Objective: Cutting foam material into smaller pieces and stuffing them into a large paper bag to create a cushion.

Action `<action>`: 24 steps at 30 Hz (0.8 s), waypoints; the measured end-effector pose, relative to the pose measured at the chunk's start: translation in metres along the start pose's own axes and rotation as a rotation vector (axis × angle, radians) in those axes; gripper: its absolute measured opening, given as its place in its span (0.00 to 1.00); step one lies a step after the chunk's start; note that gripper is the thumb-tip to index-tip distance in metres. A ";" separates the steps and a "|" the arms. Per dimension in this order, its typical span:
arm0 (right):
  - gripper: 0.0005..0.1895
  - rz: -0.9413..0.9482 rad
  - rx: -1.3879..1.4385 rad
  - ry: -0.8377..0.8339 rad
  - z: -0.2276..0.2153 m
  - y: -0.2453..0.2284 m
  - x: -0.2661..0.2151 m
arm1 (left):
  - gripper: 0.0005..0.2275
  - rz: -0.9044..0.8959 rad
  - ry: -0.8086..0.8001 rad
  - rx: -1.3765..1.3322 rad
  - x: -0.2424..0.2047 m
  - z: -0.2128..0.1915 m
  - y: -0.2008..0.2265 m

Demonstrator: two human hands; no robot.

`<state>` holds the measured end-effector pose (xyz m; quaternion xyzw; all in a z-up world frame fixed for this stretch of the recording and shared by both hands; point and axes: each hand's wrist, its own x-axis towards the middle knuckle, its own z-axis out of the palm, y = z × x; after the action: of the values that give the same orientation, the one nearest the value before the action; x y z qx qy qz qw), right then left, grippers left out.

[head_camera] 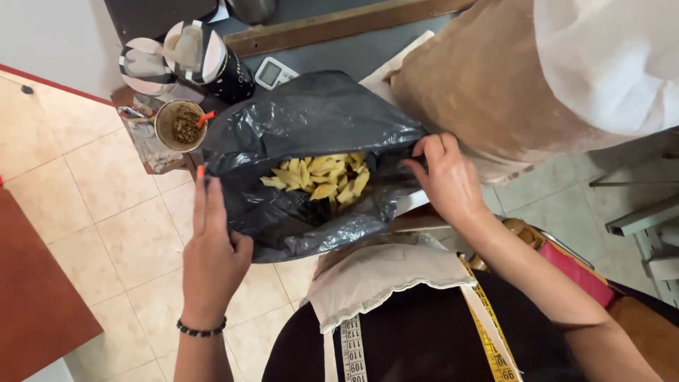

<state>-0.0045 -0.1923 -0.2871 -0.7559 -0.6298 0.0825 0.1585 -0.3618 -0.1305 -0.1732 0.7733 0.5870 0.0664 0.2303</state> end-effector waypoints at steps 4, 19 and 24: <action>0.26 0.052 -0.444 -0.360 -0.004 0.013 -0.010 | 0.35 -0.005 0.109 0.118 -0.001 -0.008 -0.004; 0.58 -0.089 -0.512 -0.486 0.022 0.025 -0.005 | 0.40 0.420 -0.195 -0.244 -0.006 -0.021 0.053; 0.61 -0.093 -0.129 -0.442 0.011 0.009 -0.008 | 0.43 0.460 -0.275 -0.331 -0.003 -0.048 0.081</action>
<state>-0.0011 -0.2003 -0.3010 -0.6980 -0.6875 0.1983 -0.0285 -0.3092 -0.1368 -0.0948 0.8396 0.3411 0.1064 0.4091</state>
